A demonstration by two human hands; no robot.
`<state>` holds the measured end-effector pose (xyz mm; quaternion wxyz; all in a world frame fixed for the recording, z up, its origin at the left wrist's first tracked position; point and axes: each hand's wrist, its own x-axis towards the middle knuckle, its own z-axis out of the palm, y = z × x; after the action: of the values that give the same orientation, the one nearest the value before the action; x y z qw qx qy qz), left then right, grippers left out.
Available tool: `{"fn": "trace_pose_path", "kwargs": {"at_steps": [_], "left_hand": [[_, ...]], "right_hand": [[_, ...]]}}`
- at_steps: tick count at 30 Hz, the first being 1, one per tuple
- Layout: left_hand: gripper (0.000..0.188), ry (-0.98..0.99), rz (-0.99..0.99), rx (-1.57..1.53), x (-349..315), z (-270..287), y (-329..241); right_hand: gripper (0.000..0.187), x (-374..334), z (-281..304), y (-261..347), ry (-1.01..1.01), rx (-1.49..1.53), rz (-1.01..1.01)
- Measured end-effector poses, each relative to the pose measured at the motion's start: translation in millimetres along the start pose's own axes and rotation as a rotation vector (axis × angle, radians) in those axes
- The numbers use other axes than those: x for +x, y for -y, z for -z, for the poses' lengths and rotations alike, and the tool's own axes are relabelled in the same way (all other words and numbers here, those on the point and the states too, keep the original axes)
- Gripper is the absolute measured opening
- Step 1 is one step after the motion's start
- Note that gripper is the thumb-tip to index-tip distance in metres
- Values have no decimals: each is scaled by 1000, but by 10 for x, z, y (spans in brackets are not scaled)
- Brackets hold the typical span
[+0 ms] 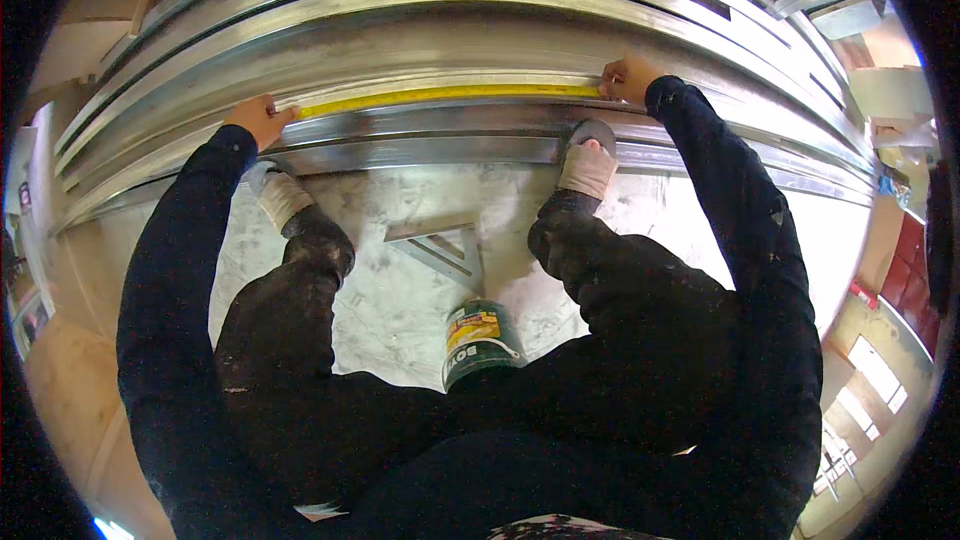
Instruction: Measuring and marking metal beams using a tape measure and a pencil.
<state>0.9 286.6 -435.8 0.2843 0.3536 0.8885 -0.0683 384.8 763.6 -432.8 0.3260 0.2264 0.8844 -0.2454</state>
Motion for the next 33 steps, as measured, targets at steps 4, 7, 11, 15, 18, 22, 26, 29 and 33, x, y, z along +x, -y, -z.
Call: {"fn": "trace_pose_path", "kwargs": {"at_steps": [4,7,11,15,18,22,26,29,33], "left_hand": [[58,-35,28,53,47,-36,131],[61,-15,79,101,7,-2,242],[64,86,156,117,3,35,328],[64,56,155,159,-20,59,276],[65,43,186,154,-42,103,244],[69,43,195,173,5,55,301],[71,52,220,165,4,16,301],[71,47,207,177,49,15,281],[71,97,201,174,146,-15,345]], "right_hand": [[28,51,-143,-252,-16,124,44],[21,3,-126,-245,-60,101,40],[26,2,-141,-377,-84,-18,10],[29,-48,-64,-482,-35,-107,27],[28,-99,-27,-517,1,-113,-94],[27,-83,-23,-581,4,-77,-102],[24,-85,26,-447,32,-138,-132],[24,-77,29,-463,57,-167,-150],[23,14,24,-536,110,-217,-108]]}}
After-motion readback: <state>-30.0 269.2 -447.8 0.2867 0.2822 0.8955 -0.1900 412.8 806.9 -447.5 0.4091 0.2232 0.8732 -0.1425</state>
